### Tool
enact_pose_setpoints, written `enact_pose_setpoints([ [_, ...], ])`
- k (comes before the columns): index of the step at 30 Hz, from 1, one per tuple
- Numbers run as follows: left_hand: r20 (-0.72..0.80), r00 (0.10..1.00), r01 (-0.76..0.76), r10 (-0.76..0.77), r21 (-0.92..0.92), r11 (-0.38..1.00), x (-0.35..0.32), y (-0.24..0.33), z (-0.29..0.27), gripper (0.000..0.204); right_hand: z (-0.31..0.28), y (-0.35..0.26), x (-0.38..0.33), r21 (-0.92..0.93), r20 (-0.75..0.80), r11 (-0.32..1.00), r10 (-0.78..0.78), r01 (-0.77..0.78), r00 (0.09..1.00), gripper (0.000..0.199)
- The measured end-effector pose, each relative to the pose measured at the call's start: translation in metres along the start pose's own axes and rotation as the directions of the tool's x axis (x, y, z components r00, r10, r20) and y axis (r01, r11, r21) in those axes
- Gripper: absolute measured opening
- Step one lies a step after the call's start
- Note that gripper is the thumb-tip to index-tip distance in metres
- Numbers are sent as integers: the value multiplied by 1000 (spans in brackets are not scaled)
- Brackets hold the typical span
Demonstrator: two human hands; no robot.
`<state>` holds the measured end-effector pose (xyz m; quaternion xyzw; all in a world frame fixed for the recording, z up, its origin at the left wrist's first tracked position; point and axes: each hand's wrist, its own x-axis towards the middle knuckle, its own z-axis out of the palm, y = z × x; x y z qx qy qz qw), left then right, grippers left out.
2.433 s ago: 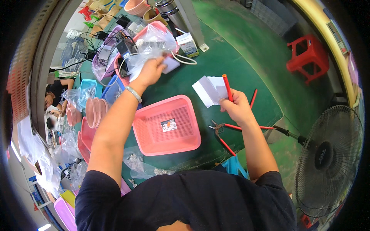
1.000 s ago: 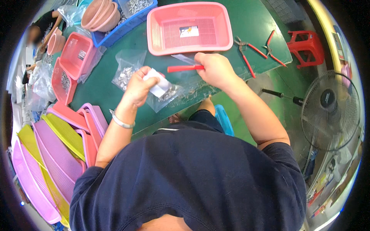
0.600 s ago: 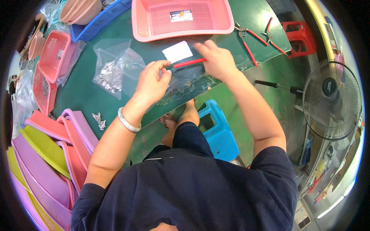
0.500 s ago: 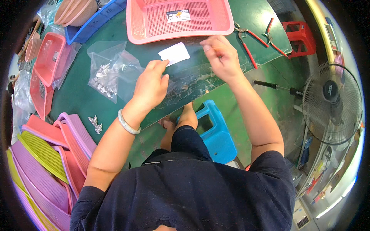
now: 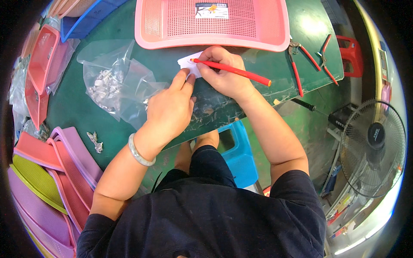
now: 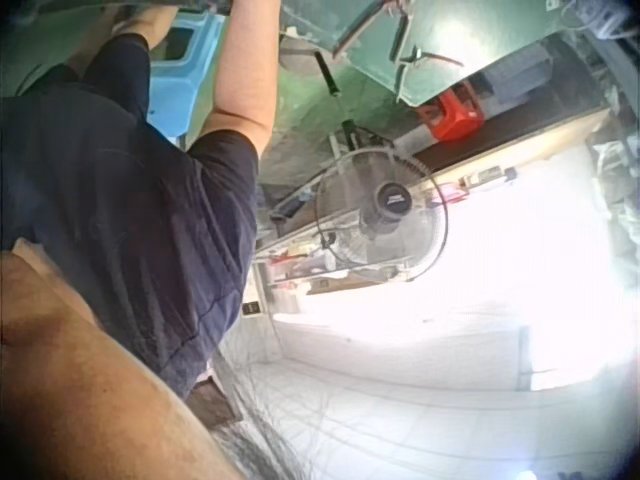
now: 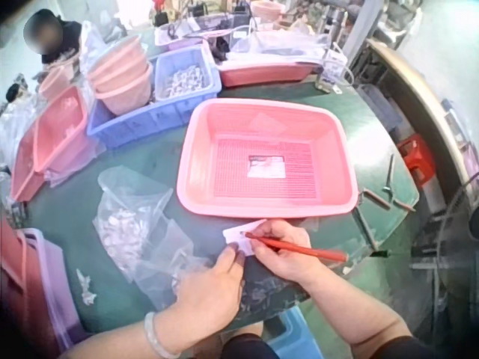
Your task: The person sorts small metallic components from a tray into plastic bags and then writes a short note on a piece of paper with a pen.
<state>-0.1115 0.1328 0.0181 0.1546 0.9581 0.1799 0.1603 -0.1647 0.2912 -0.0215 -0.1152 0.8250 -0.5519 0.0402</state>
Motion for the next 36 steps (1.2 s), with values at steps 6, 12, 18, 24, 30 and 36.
enact_pose_setpoints([
  [6,15,1000,13,-13,-22,1000,-3,1,2,49,2,-1,-2,-98,-16,993,-73,71,997,12],
  [12,11,1000,8,-8,-51,999,-4,-1,1,51,5,7,1,-106,18,960,-258,258,966,11],
  [18,22,1000,7,-6,-37,999,-4,-1,2,52,4,10,0,-94,2,953,-290,289,957,13],
  [24,16,1000,9,-9,-29,1000,-3,0,3,51,3,9,2,-54,48,941,-331,333,942,12],
  [30,8,1000,-7,7,-32,999,-3,-1,4,50,2,12,1,-85,11,948,-307,307,952,12],
  [36,2,1000,-9,9,-23,1000,-3,-1,4,51,-2,10,1,-58,92,949,-303,309,948,13],
])
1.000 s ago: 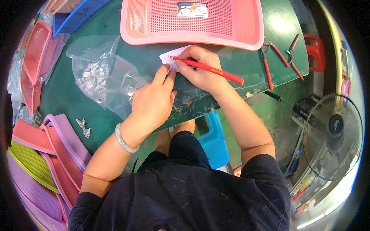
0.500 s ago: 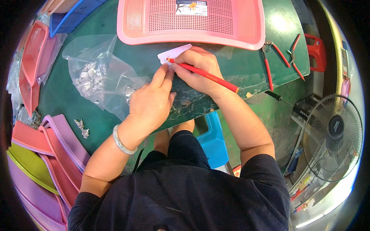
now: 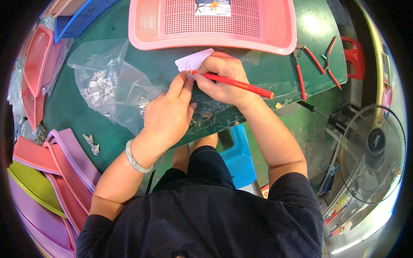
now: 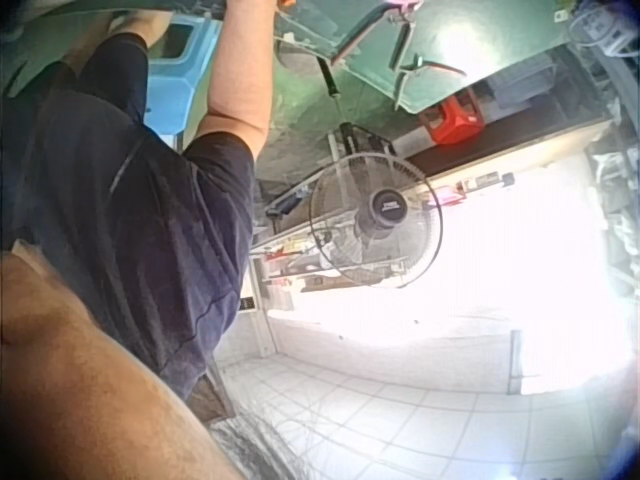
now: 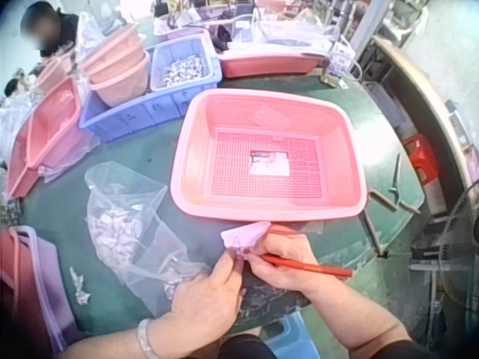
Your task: The person sorts small metallic components from a tray into plastic bags and then writes a short note on a piece of paper with a pen.
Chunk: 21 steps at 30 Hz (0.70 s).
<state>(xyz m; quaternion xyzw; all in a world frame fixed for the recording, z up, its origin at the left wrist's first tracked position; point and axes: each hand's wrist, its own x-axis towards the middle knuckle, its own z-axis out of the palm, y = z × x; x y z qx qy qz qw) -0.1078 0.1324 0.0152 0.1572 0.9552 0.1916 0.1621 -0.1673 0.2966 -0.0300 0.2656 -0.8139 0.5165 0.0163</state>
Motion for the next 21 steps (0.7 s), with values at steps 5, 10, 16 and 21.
enact_pose_setpoints([
  [5,-6,1000,7,-7,-4,1000,1,1,0,51,4,3,-1,36,-45,999,2,0,999,13],
  [10,-4,1000,14,-14,-22,1000,1,1,-1,50,-1,3,-2,76,-94,992,107,-100,990,12],
  [16,2,1000,16,-16,-22,1000,1,1,-1,49,-7,5,-2,32,-65,993,116,-114,991,10],
  [21,9,1000,24,-24,-12,1000,1,2,-2,49,-9,4,-2,7,-10,992,130,-130,991,10],
])
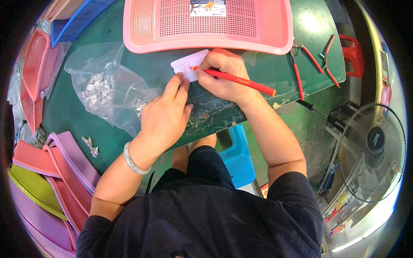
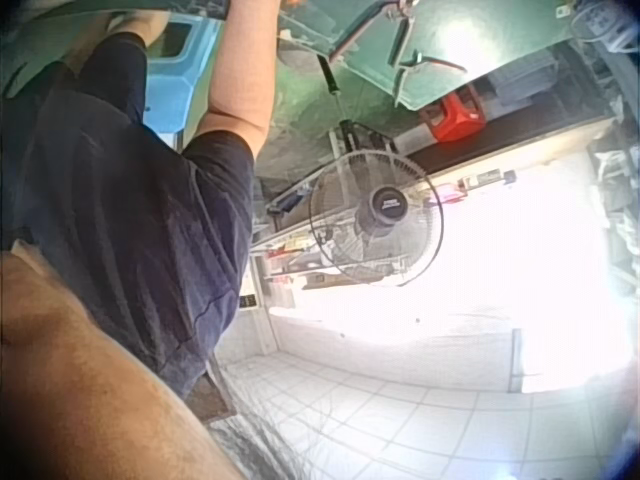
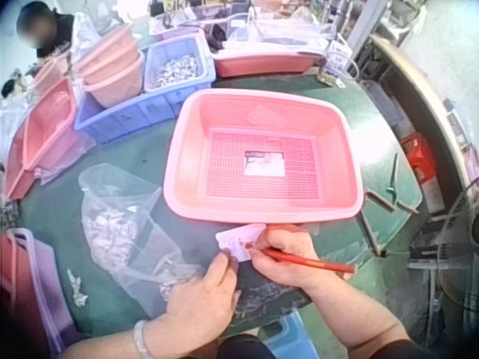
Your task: The person sorts small metallic components from a tray into plastic bags and then writes a short note on a piece of paper with a pen.
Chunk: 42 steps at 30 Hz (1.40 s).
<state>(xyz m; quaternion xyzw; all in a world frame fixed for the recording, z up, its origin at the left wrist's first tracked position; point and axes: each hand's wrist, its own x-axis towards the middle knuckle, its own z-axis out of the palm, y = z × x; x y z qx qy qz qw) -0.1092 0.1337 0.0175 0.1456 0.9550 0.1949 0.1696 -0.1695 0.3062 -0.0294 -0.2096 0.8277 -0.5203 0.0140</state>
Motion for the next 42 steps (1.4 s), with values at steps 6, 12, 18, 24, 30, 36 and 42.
enact_pose_setpoints([
  [6,3,1000,-9,9,-2,1000,0,0,0,49,7,4,4,9,-134,1000,-27,29,991,11],
  [12,-10,1000,-11,11,-5,1000,1,0,0,49,-3,3,0,-25,-20,999,-46,45,999,12],
  [18,-6,1000,0,0,-9,1000,1,1,0,49,-1,3,1,71,-50,997,-24,27,998,11],
  [24,-19,1000,-13,13,-4,1000,1,-1,2,49,9,7,2,60,-157,998,-27,37,987,7],
  [30,-7,1000,-3,3,3,1000,1,0,1,49,6,6,2,24,-134,999,-31,35,990,8],
  [36,-16,1000,-5,5,-3,1000,1,0,2,49,6,6,2,42,-128,998,-40,46,991,9],
  [42,-9,1000,-1,1,3,1000,1,1,1,49,4,2,2,37,-92,999,-29,32,995,10],
])
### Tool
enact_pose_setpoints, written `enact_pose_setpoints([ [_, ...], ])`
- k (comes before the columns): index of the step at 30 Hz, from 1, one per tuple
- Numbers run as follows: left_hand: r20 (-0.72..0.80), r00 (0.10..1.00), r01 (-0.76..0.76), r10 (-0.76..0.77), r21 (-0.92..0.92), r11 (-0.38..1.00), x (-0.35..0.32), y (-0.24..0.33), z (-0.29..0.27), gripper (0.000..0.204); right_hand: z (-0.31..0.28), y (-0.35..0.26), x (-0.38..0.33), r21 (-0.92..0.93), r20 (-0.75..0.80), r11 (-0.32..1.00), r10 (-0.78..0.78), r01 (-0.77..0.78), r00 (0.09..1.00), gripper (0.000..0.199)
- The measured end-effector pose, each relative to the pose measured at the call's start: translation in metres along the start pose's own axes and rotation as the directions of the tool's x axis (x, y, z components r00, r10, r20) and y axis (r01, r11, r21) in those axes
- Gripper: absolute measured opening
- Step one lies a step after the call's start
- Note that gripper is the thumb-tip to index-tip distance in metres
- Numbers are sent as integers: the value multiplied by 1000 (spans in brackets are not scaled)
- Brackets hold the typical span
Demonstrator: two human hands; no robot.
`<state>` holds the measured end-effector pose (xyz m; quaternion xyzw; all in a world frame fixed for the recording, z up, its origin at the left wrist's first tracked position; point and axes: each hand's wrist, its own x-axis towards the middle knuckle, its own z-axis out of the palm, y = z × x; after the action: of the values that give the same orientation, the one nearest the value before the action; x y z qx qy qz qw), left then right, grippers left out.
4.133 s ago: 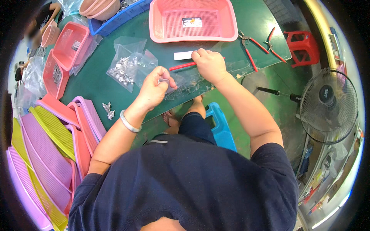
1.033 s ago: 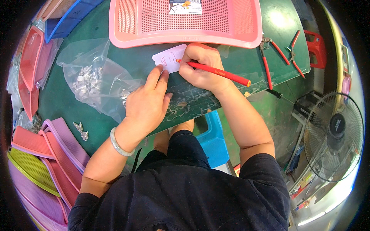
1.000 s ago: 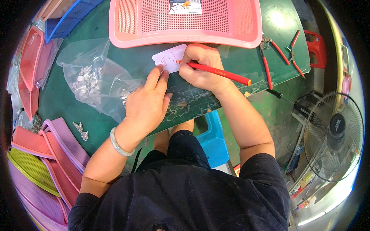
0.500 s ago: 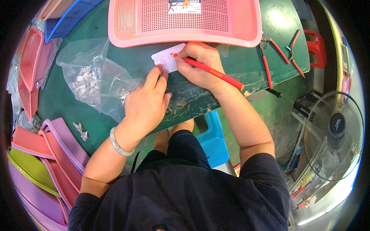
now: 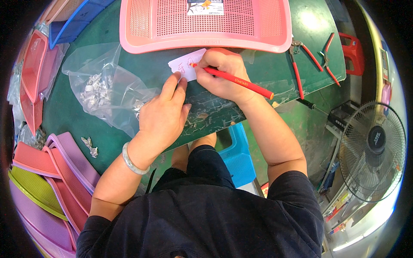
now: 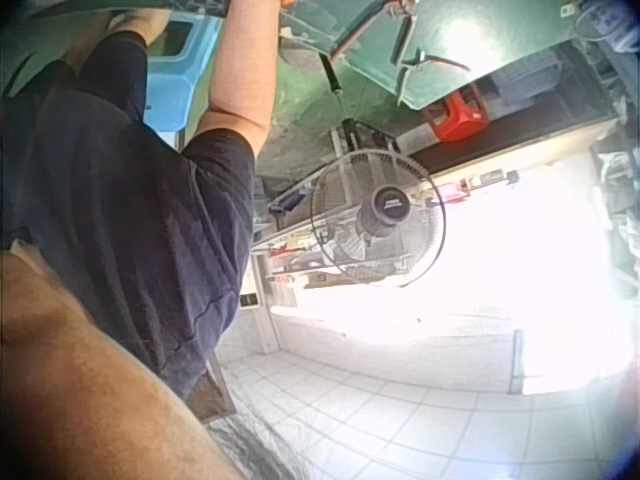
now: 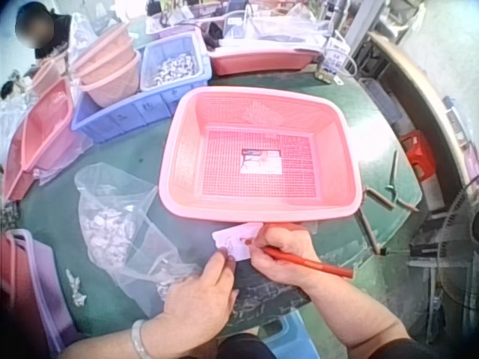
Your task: The person sorts small metallic components from a tray into plastic bags and then writes a short note on a piece of paper with a pen.
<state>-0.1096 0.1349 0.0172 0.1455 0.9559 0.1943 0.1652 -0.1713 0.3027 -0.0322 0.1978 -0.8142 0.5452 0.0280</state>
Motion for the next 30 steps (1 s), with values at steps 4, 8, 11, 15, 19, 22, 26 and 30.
enact_pose_setpoints([
  [4,-6,1000,-1,1,3,1000,0,0,1,49,1,3,-2,22,-26,1000,22,-21,999,11],
  [8,-3,1000,1,-1,3,1000,0,0,0,49,-3,2,-2,-10,30,1000,-29,29,999,13],
  [11,-3,1000,-1,1,4,1000,0,0,1,50,-3,3,-2,6,45,1000,-30,30,999,13],
  [15,-1,1000,-1,1,11,1000,0,0,0,50,-4,2,-2,-31,50,999,-29,31,998,13],
  [19,-5,1000,-8,8,5,1000,0,-1,2,50,-2,0,0,-13,8,1000,-23,23,1000,11],
  [22,-14,1000,-10,10,7,1000,0,-1,2,50,-4,-2,0,48,19,999,14,-15,1000,10],
  [26,-28,999,-16,16,3,1000,-1,-2,3,50,-8,1,-2,29,123,999,-32,29,992,13],
  [30,-8,1000,-13,13,11,1000,0,-1,1,50,-8,1,-2,20,-6,1000,1,-1,1000,10],
])
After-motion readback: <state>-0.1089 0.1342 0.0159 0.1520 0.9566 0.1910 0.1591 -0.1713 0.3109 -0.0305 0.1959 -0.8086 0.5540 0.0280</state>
